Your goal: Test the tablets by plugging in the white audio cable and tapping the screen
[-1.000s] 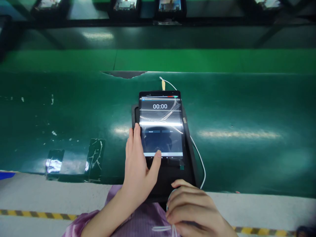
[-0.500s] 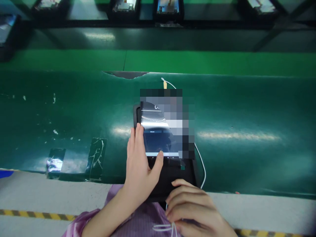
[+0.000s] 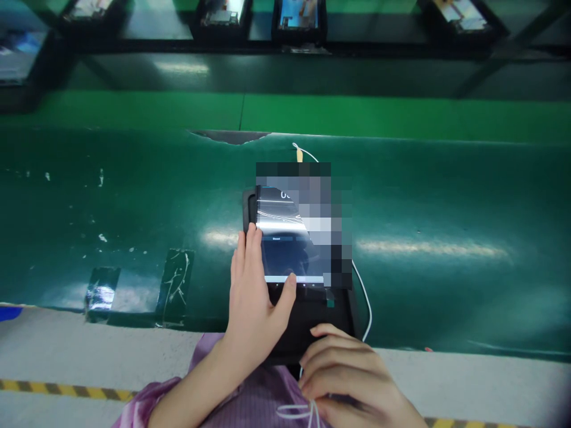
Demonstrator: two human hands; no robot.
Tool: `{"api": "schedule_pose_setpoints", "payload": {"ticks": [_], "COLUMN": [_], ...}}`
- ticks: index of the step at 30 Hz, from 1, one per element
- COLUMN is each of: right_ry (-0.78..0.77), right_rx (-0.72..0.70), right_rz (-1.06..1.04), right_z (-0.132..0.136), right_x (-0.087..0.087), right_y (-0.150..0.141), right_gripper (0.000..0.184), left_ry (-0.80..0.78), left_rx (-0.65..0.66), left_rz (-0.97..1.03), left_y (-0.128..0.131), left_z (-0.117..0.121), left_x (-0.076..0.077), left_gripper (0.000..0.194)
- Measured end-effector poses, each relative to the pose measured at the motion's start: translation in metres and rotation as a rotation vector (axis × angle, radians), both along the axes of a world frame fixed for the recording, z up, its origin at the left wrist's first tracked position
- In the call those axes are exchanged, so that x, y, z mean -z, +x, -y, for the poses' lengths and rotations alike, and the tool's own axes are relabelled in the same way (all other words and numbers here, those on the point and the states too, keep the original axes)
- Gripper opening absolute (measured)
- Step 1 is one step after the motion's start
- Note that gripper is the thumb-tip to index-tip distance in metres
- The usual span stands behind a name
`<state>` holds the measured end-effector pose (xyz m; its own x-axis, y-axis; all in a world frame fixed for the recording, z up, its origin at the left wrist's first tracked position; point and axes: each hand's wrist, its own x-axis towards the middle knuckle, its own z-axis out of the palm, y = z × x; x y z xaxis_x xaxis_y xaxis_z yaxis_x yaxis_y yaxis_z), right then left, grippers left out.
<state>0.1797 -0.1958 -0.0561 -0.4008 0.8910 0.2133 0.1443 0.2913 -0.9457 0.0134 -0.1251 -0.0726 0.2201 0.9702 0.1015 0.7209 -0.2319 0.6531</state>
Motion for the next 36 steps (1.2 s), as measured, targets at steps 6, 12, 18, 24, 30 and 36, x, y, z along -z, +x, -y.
{"api": "schedule_pose_setpoints", "payload": {"ticks": [6, 12, 18, 24, 30, 36], "right_ry": [0.007, -0.003, 0.018, 0.011, 0.008, 0.029], "right_rx": [0.005, 0.004, 0.003, -0.007, -0.061, -0.237], "right_rz": [0.004, 0.001, 0.011, 0.023, 0.07, 0.253], "right_z": [-0.0008, 0.0009, -0.0007, -0.0005, -0.0004, 0.0001], "right_x": [-0.0002, 0.0018, -0.0002, -0.0001, -0.0009, -0.0025], "right_y": [-0.0004, 0.0, -0.0009, -0.0006, 0.0006, 0.0011], "right_gripper": [0.016, 0.015, 0.018, 0.021, 0.02, 0.016], "left_ry": [0.002, 0.02, 0.035, 0.02, 0.018, 0.025], "left_rx": [-0.004, 0.002, 0.002, 0.008, 0.009, 0.008], "left_rz": [0.007, -0.001, -0.015, -0.012, -0.008, -0.016], "left_y": [0.0003, 0.0005, 0.001, 0.0006, 0.0002, 0.0002], "left_z": [-0.0002, -0.0006, -0.0009, -0.0008, -0.0006, -0.001], "left_x": [0.0011, 0.0009, 0.0009, 0.0005, 0.0013, 0.0026], "left_gripper": [0.075, 0.074, 0.071, 0.071, 0.071, 0.07]}}
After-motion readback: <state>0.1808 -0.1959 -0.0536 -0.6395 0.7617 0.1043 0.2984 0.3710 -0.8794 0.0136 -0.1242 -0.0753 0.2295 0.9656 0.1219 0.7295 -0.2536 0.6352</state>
